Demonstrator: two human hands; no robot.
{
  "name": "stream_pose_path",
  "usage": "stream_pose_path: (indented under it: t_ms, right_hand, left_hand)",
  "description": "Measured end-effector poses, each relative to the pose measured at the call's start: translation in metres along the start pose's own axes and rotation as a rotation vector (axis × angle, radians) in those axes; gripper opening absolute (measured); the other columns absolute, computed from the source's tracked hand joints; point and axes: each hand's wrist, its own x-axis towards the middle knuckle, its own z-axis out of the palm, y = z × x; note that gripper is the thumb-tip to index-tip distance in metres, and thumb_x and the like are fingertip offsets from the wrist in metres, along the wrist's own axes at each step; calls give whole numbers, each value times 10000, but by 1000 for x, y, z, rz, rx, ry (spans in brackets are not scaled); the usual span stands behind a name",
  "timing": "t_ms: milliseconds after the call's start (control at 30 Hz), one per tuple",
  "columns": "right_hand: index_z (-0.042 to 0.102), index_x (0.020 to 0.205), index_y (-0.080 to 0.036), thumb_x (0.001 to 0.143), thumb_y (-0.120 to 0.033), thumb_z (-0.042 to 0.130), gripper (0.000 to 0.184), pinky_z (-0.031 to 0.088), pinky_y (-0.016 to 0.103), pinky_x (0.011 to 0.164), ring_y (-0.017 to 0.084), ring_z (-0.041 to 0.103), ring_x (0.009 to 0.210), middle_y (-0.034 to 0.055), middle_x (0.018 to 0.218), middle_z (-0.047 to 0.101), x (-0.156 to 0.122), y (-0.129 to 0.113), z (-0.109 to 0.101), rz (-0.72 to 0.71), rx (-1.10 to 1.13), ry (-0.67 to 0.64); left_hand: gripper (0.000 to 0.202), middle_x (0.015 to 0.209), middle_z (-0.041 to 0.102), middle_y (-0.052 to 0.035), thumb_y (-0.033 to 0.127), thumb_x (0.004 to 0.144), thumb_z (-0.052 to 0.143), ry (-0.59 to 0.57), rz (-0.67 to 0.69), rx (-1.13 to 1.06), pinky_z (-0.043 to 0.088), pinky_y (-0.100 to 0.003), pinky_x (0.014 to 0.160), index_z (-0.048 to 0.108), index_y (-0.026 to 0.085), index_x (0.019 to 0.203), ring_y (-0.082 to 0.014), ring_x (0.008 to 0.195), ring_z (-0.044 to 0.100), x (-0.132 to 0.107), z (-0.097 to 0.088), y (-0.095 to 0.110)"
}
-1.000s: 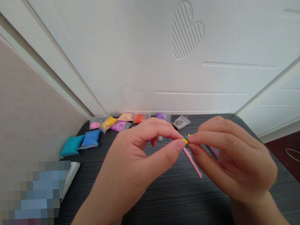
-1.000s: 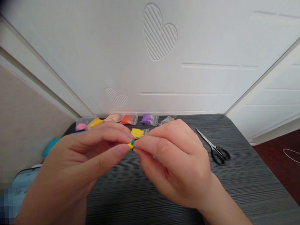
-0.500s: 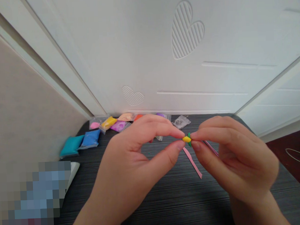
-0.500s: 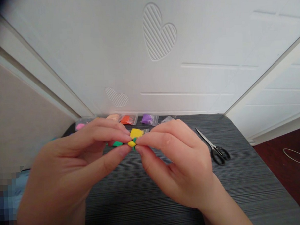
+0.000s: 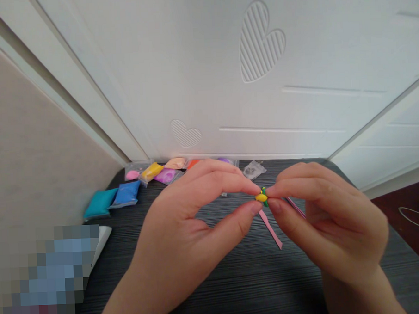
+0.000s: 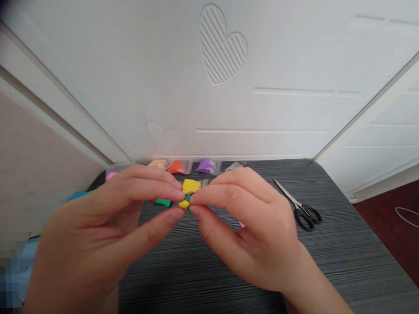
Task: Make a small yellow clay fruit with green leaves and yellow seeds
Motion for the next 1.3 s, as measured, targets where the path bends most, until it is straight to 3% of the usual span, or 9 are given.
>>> stream_pose_path:
  t_ms: [267,733,900,1100,1300]
  right_hand:
    - [645,910,-219,699,-52,608,271,493,282,599,139,565,696,18,776,614,0,0,2,6,2,55]
    - [635,925,-173,648,3,624,329,488,281,639,137,566,737,28,811,607,1,2,-2,-34,-21,-34]
    - [647,905,-175,657,2,621,305,476,282,616,134,565,718,21,789,616,0,2,0,-37,7,41]
    - [651,876,-170,663,-15,629,264,477,273,610,125,569,710,14,771,618,-1,-3,4,-43,-24,108]
    - [642,876,-195,707,-42,607,231,485,277,627,124,566,714,5,768,610,-1,-10,4,55,9,86]
  left_hand:
    - [191,885,632,29,139,731,630,-14,5,30,387,-372,975,625,289,848,-167,915,568,0,-2,-1]
    - [164,837,646,29,166,730,633,13,-9,3,446,-374,907,637,294,832,-170,863,587,0,0,1]
    - [104,794,650,21,199,739,631,2,-66,-118,485,-354,808,647,283,798,-168,820,589,3,-1,-3]
    - [104,768,645,20,186,746,629,-72,-148,-376,477,-259,646,662,264,808,-134,755,581,6,0,-11]
    - [147,794,636,23,133,728,644,-94,-234,-520,453,-207,651,670,248,815,-103,752,562,4,4,-12]
